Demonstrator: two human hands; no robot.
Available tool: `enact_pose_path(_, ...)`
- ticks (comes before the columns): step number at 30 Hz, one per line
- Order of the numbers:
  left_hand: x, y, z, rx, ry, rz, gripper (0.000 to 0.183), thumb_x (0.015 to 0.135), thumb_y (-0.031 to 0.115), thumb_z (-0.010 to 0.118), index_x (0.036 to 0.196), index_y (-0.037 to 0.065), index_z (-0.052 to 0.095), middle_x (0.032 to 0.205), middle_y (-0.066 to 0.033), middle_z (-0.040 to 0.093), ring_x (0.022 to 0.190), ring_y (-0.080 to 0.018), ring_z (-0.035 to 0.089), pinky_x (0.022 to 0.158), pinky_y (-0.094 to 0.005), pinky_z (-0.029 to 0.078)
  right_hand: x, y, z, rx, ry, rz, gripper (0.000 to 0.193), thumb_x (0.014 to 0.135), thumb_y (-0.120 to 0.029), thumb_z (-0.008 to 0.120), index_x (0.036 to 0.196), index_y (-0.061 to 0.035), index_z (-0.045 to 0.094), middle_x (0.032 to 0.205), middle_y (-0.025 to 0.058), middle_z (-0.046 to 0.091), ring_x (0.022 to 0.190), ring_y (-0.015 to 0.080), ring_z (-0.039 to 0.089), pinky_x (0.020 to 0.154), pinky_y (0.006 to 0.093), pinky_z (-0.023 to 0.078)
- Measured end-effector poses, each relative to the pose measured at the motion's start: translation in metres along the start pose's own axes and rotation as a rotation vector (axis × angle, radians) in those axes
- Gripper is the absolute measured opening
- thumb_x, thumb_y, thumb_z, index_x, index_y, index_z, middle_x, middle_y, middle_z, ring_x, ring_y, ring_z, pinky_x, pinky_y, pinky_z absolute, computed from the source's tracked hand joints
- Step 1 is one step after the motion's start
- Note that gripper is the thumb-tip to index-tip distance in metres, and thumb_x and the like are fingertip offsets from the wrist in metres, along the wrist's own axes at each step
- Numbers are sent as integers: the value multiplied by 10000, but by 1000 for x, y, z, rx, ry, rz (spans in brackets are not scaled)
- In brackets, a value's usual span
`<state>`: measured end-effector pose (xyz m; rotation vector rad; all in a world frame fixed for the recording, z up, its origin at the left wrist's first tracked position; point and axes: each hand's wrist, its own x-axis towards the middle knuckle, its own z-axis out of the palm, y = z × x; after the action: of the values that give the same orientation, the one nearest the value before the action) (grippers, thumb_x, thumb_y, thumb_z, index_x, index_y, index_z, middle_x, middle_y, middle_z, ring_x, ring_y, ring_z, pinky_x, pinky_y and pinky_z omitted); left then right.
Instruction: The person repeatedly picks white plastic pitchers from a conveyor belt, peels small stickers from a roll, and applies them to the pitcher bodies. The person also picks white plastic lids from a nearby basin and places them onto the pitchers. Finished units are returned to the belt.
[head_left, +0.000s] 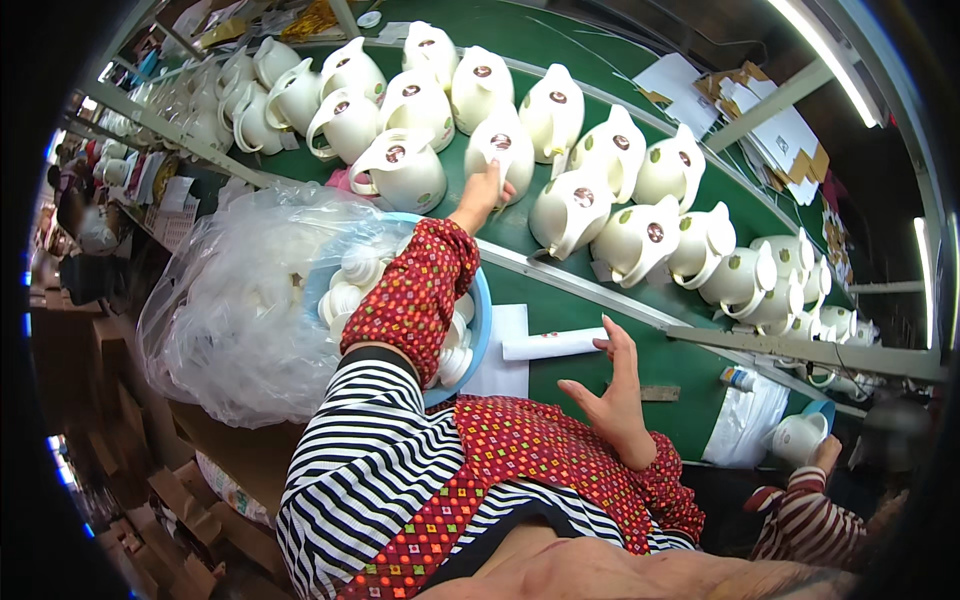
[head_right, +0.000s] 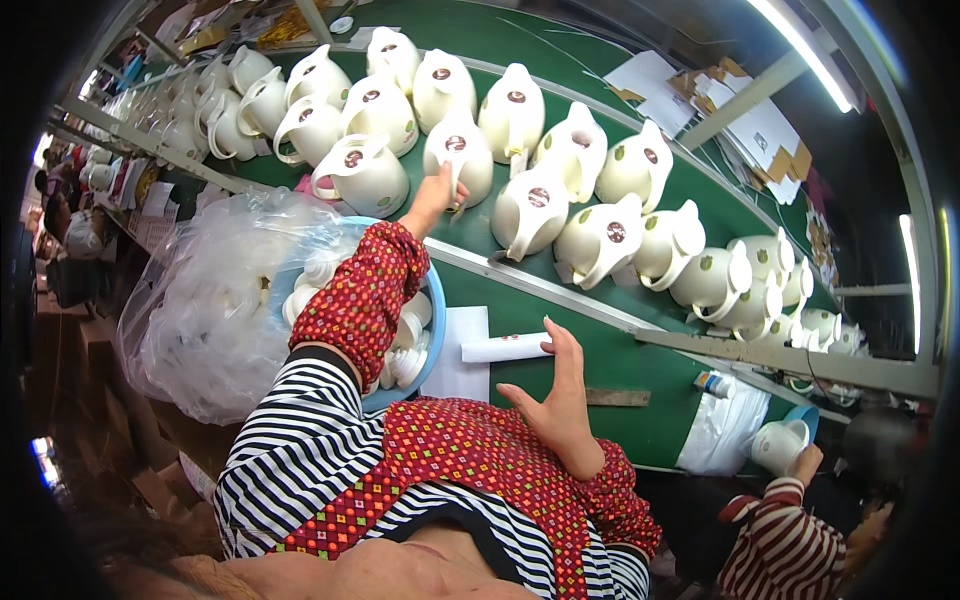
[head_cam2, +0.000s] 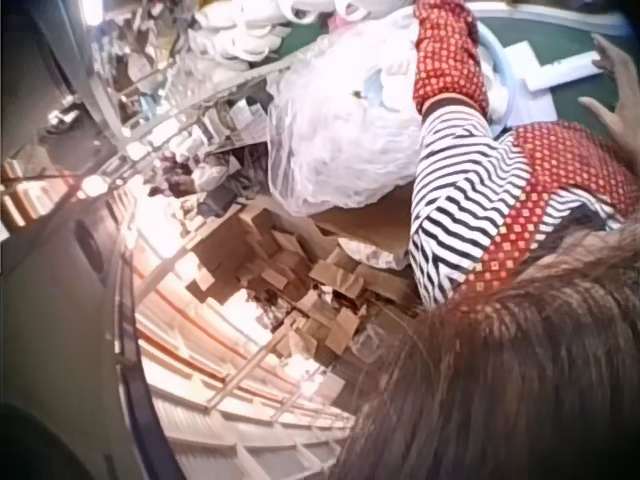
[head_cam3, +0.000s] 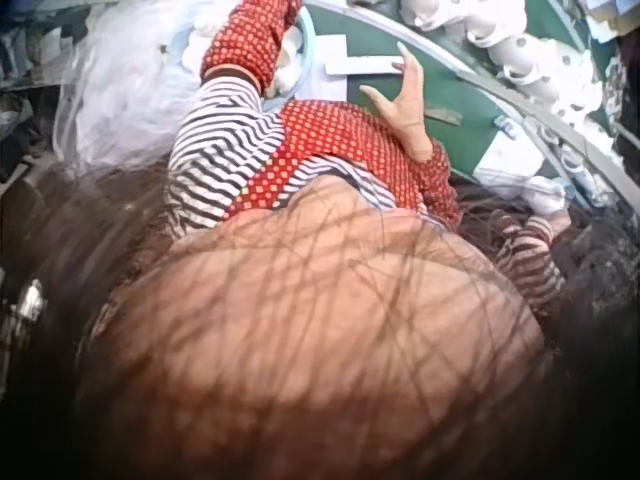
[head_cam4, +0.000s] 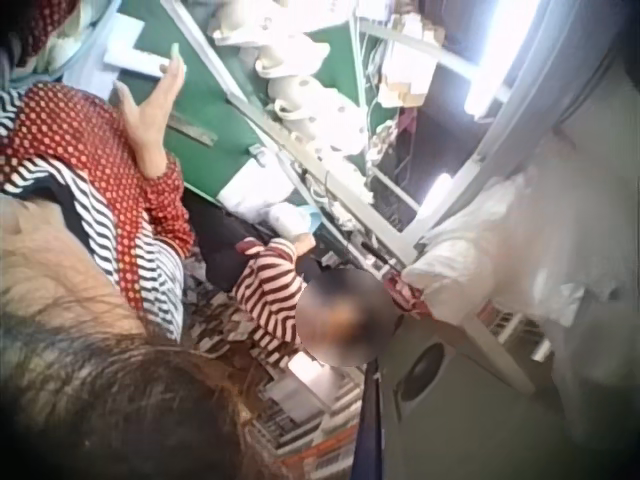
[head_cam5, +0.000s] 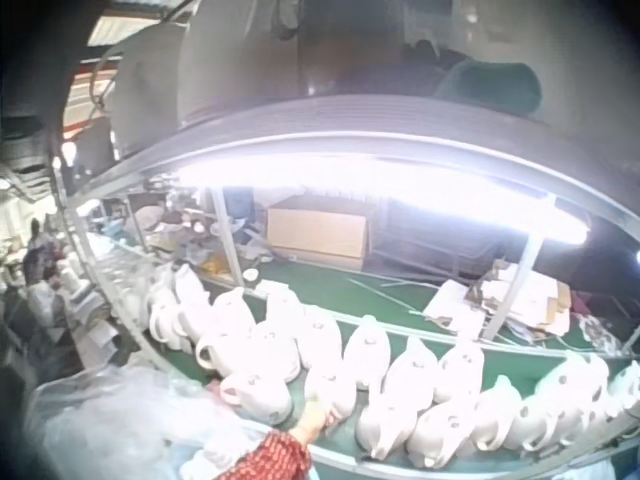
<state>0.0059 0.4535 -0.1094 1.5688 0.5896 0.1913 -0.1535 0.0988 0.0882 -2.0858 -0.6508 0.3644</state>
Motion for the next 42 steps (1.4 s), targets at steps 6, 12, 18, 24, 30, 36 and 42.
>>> enact_pose_path(6,-29,41,-94,782,560,495,674,773,239,778,1318,-5,466,1284,-251,494,1256,-431,473,1093,-506,388,10,-9,-4,-57,21,17,701,750,-170,905,1385,-99,617,1495,202,437,1288,347,546,1082,446,448)
enact_pose_path(12,-10,36,-244,1188,261,-158,556,832,341,760,1238,-19,635,1253,-228,669,1225,-367,615,1033,-516,467,11,-9,0,-23,24,-63,334,785,-90,846,1092,-54,720,1399,190,565,1245,345,577,1031,427,477)
enact_pose_path(18,1,53,-221,734,120,209,432,848,339,802,1038,-35,698,914,-160,744,889,-290,726,846,-398,559,14,-26,2,-1,68,-102,138,806,-43,807,920,-43,729,1306,166,641,1212,343,587,988,417,486)
enact_pose_path(24,-53,123,-173,185,-7,269,251,962,228,723,1005,-18,697,848,-112,731,767,-196,706,731,-325,551,9,-40,-3,57,82,-152,114,812,-22,797,913,-42,749,1276,153,661,1201,311,603,967,387,495)
enact_pose_path(30,-166,210,-128,-378,-354,311,194,1076,151,552,1191,-1,586,822,-22,634,699,-114,611,671,-259,508,22,-63,-7,131,61,-229,123,819,-31,800,938,-38,769,1234,154,691,1159,282,637,965,375,499)
enact_pose_path(36,-223,190,-67,-999,-650,-77,304,1095,133,436,1343,-30,504,798,7,482,608,-81,436,584,-246,385,13,-65,-2,277,-34,-154,129,825,-78,815,944,-39,787,1155,122,700,1114,248,632,952,355,489)
enact_pose_path(42,-251,166,-10,-1099,-540,-443,290,1114,122,369,1330,-48,457,790,34,422,597,-55,356,574,-223,323,-9,-50,5,375,-158,116,114,822,-153,844,889,-70,803,978,40,607,948,174,571,846,317,461)
